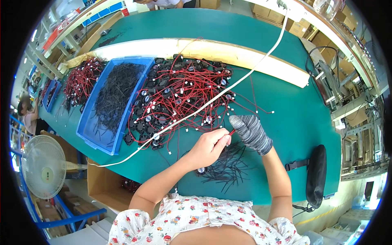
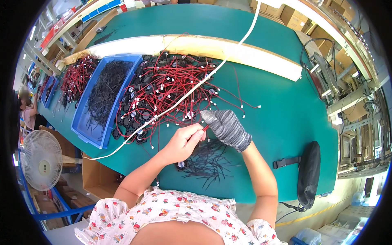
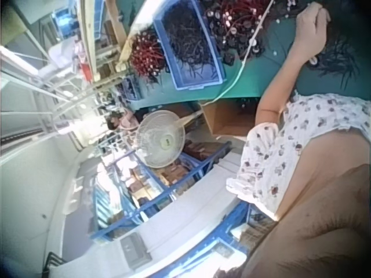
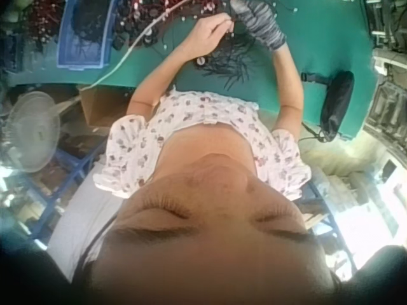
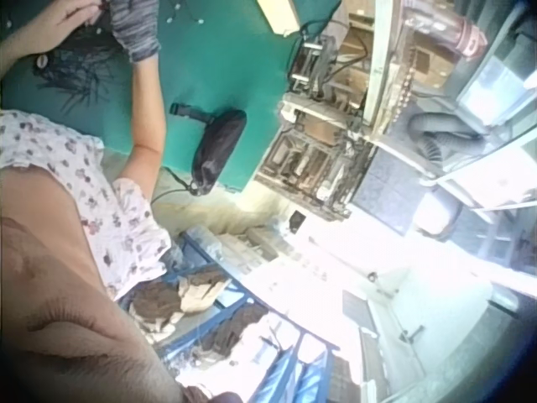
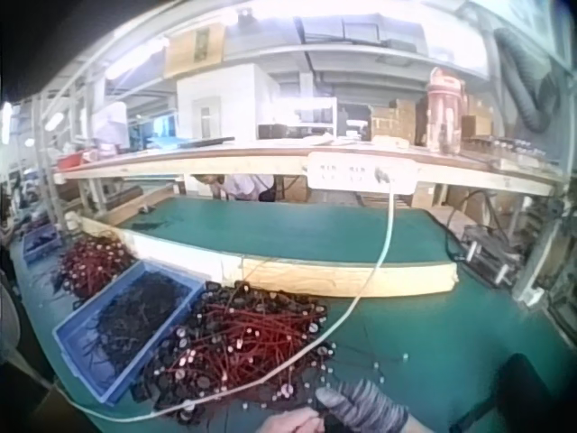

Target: The person sits at a green workbench in a factory setting, wearing a floral top and a glove on their right hand. They repeatedly pick up small black circular components and red wires, then insert the wires into the components. The person works continuously on this assembly task throughout the clip.

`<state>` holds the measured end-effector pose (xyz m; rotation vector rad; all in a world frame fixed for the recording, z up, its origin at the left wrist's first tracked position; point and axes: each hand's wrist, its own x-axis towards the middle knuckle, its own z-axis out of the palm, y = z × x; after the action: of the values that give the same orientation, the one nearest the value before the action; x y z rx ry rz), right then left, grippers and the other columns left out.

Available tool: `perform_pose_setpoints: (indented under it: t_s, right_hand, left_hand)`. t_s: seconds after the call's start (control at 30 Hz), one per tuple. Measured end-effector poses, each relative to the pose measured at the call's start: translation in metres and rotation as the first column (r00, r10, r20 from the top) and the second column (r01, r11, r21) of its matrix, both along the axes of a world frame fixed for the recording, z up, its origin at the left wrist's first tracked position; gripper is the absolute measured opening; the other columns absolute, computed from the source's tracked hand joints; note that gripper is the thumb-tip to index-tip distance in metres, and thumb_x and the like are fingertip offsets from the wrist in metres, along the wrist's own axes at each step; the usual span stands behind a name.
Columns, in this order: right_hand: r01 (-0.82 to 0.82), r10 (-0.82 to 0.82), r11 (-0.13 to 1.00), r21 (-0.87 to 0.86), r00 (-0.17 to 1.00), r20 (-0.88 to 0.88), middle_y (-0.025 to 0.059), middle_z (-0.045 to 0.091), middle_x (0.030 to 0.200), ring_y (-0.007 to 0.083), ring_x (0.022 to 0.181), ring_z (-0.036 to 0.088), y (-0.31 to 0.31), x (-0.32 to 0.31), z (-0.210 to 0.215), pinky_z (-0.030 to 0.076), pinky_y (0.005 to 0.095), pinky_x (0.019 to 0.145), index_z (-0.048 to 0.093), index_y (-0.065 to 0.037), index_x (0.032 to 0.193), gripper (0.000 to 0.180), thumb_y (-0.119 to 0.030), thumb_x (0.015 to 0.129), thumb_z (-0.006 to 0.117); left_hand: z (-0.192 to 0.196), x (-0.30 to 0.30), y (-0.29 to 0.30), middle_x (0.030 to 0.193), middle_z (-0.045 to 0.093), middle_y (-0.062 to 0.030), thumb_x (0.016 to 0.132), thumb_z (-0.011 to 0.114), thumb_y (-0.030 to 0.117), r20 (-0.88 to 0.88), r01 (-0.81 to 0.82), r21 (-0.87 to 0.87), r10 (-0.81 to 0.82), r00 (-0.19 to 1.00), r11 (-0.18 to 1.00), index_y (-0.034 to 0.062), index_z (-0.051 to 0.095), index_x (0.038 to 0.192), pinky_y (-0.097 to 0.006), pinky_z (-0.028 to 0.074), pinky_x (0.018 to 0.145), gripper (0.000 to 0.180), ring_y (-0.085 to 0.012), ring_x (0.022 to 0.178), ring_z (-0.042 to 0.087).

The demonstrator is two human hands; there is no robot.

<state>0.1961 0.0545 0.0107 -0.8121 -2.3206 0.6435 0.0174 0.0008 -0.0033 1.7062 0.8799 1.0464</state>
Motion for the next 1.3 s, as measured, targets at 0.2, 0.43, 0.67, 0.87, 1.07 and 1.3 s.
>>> perform_pose_setpoints:
  t_s: [0.2,0.43,0.67,0.87,1.07,1.3]
  right_hand:
    - [-0.029,0.028,0.998,0.058,0.999,0.026,0.0152,0.063,0.082,0.0299,0.075,0.061,0.001,0.001,0.004,0.050,0.0357,0.069,0.058,-0.003,0.102,0.022,-0.014,0.088,0.045]
    - [0.136,-0.076,0.921,-0.364,0.982,0.175,0.0105,0.060,0.079,0.0258,0.078,0.058,-0.003,0.008,0.005,0.047,0.0347,0.073,0.063,-0.009,0.092,0.024,-0.028,0.082,0.053]
    - [-0.119,0.174,0.985,-0.128,0.703,0.689,0.0143,0.050,0.110,0.0362,0.102,0.048,-0.043,0.007,-0.014,0.037,0.0492,0.091,0.063,-0.015,0.096,0.023,-0.025,0.078,0.054]
    - [-0.203,0.212,0.977,-0.066,0.883,0.420,0.0117,0.055,0.099,0.0308,0.094,0.052,-0.040,0.020,-0.014,0.041,0.0428,0.085,0.061,-0.009,0.090,0.016,-0.020,0.078,0.056]
    - [0.012,0.045,0.963,-0.271,0.979,0.201,0.0102,0.059,0.081,0.0270,0.077,0.056,-0.037,0.026,-0.001,0.046,0.0355,0.073,0.058,-0.002,0.088,0.012,-0.011,0.081,0.056]
    - [0.270,-0.408,0.753,-0.600,0.907,-0.105,0.0032,0.060,0.075,0.0102,0.071,0.056,-0.027,0.015,-0.003,0.047,0.0254,0.068,0.057,0.000,0.095,0.016,-0.012,0.088,0.050]
  left_hand:
    - [0.005,-0.003,0.003,0.070,0.051,-0.0006,0.092,0.044,0.013,0.138,0.107,-0.201,-0.080,0.987,0.974,-0.0008,0.055,0.082,-0.022,0.039,0.060,0.020,-0.0069,0.064,0.046]
    - [-0.010,-0.010,0.016,0.070,0.052,-0.0014,0.092,0.042,0.013,0.180,-0.038,-0.254,0.086,0.980,0.966,0.0004,0.052,0.078,-0.023,0.040,0.062,0.022,-0.0074,0.067,0.048]
    - [-0.010,-0.010,0.017,0.074,0.054,-0.0013,0.093,0.041,0.015,0.352,0.076,-0.426,0.088,0.932,0.902,0.0030,0.054,0.081,-0.023,0.041,0.069,0.022,-0.0081,0.073,0.051]
    - [-0.008,-0.012,0.017,0.075,0.054,-0.0019,0.094,0.042,0.018,0.390,0.099,-0.457,0.099,0.915,0.884,0.0032,0.054,0.081,-0.024,0.042,0.070,0.023,-0.0100,0.072,0.052]
    - [-0.005,-0.012,0.015,0.074,0.054,-0.0021,0.094,0.043,0.020,0.396,0.100,-0.465,0.105,0.912,0.880,0.0039,0.054,0.081,-0.024,0.042,0.070,0.024,-0.0102,0.072,0.052]
    - [0.003,-0.014,0.009,0.077,0.054,-0.0029,0.094,0.041,0.022,0.432,0.260,-0.423,-0.059,0.900,0.868,0.0047,0.053,0.080,-0.024,0.043,0.068,0.025,-0.0104,0.072,0.053]
